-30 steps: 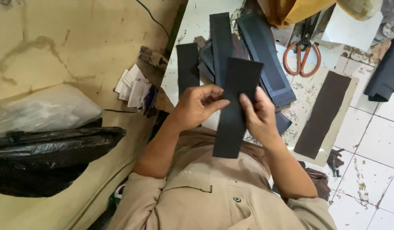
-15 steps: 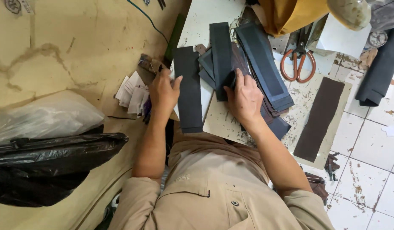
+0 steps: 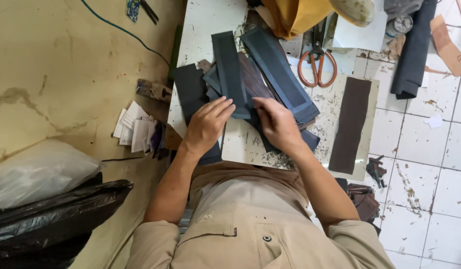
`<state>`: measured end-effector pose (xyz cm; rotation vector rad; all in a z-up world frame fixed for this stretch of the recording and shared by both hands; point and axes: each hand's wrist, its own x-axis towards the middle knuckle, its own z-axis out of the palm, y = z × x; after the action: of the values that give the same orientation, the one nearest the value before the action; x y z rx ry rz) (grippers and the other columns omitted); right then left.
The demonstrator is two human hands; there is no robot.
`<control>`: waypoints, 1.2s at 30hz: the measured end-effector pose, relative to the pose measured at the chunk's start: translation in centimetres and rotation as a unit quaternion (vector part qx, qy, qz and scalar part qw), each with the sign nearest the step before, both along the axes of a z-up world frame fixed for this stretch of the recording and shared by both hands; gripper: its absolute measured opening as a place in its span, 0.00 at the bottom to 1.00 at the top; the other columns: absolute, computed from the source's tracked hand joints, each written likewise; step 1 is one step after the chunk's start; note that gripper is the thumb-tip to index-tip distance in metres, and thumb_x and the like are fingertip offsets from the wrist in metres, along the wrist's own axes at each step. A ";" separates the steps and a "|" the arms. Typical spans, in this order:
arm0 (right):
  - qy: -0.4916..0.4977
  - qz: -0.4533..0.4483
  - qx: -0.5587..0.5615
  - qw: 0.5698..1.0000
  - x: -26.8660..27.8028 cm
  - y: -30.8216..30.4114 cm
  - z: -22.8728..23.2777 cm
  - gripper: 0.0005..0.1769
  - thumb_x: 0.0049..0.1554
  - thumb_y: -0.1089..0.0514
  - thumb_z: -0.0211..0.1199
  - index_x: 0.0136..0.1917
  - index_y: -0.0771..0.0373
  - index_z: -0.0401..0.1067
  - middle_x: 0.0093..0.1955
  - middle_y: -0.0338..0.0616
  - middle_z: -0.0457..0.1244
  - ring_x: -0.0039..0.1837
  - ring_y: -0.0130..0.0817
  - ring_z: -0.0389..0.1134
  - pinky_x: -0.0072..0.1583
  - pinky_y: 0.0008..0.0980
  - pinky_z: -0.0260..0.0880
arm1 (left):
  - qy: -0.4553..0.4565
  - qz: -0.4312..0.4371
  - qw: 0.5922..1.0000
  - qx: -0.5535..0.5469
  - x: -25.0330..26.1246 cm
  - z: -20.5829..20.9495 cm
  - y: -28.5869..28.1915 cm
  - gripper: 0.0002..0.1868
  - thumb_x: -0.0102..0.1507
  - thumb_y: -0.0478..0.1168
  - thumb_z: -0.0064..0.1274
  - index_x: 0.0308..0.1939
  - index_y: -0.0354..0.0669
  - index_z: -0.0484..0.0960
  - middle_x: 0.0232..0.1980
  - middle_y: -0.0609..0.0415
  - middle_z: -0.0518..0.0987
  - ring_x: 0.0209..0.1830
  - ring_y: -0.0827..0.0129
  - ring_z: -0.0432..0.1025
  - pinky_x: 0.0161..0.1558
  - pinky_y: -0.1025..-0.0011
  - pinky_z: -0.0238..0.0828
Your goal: Sorting and measuring leather strips on a workbench.
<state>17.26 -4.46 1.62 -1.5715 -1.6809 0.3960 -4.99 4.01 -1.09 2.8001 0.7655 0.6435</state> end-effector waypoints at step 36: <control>0.164 0.177 -0.059 0.969 3.1 -1.2 4.8 0.14 0.60 0.72 0.54 0.57 0.67 0.75 0.64 0.60 0.65 0.63 0.58 0.69 0.63 0.56 0.67 | -0.387 0.182 0.615 -0.662 3.7 0.2 -6.5 0.43 0.73 0.48 0.47 0.77 0.19 0.44 0.67 0.14 0.61 0.67 0.24 0.63 0.65 0.35 0.61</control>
<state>20.31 -5.64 6.40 -1.2006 -1.6933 0.9031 -1.27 -2.53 -0.90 0.8613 0.9653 0.7518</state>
